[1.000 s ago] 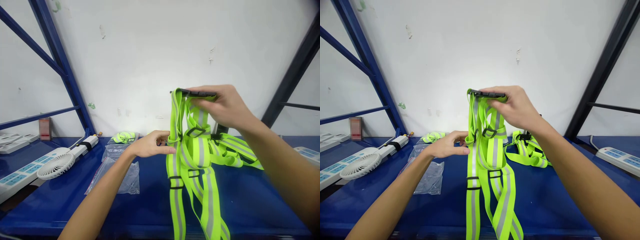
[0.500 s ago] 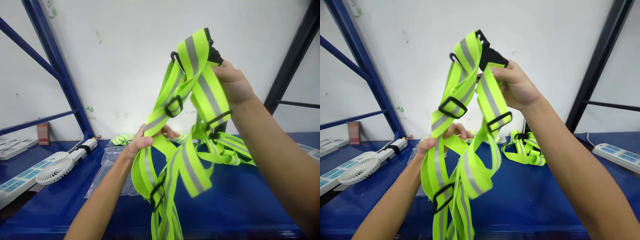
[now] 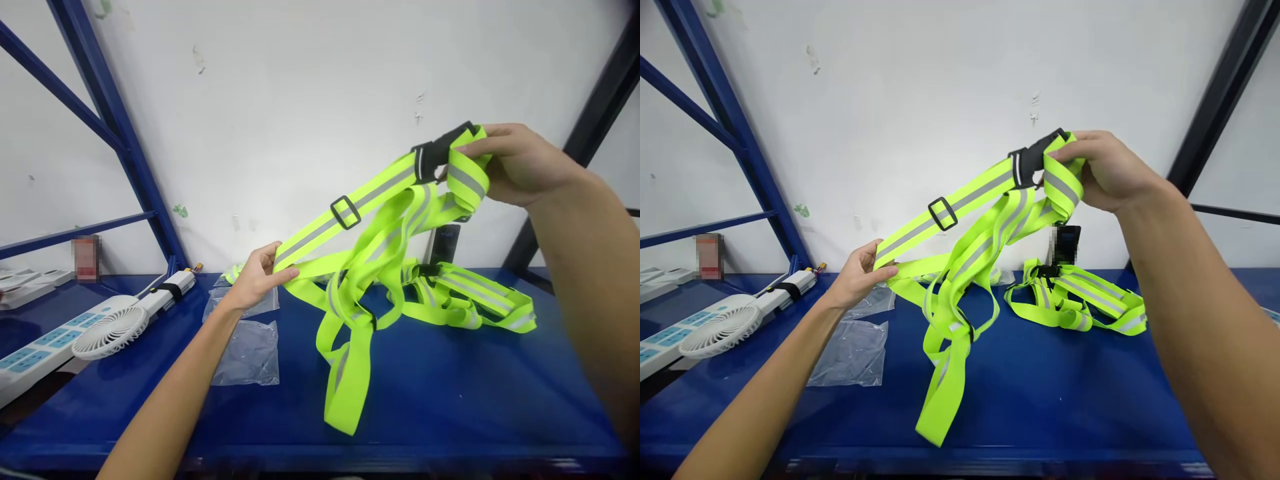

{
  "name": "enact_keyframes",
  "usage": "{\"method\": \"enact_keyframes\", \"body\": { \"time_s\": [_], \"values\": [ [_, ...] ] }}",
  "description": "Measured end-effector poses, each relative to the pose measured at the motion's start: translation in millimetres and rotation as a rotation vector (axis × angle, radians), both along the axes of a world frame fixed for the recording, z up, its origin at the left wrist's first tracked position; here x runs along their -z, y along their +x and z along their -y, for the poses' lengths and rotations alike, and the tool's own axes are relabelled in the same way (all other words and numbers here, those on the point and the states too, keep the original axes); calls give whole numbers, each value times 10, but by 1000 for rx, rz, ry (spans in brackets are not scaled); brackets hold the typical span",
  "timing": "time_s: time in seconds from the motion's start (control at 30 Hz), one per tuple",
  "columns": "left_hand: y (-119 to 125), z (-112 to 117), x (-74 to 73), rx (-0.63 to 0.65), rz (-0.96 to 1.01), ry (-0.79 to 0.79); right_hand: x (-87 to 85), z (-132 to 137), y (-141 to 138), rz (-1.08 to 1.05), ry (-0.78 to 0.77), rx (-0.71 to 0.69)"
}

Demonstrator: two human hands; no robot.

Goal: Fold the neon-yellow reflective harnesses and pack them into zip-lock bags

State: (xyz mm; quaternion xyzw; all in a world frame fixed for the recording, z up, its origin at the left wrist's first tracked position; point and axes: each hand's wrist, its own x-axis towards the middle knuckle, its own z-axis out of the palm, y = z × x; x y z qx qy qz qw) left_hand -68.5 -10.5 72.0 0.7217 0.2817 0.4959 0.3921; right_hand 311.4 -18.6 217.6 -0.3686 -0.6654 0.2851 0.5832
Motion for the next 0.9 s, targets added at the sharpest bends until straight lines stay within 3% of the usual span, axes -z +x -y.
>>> {"method": "enact_keyframes", "body": {
  "time_s": [0.17,0.3,0.4,0.47,0.53,0.6,0.7,0.83,0.9],
  "values": [
    [128,-120,-115,-144,172,-37,175,39,-26,-59,-71,-79],
    [214,-365,-115,-175,247,-198,340,48,-214,-91,-177,-191],
    [269,-477,28,-388,6,-224,502,14,-417,-192,-290,-267],
    [317,-462,158,-540,-228,-95,632,-23,-542,-279,-357,-274],
    [382,-379,263,-572,-360,28,771,-60,-640,-339,-432,-269],
    [458,-261,303,-515,-347,94,905,-87,-715,-385,-500,-285],
    [568,-105,242,-344,-206,113,1066,-94,-813,-434,-577,-326],
    [684,-39,113,-17,-73,-52,1189,-56,-936,-374,-632,-426],
    [733,-52,94,85,-4,-153,1218,-21,-971,-265,-636,-483]
  ]
}}
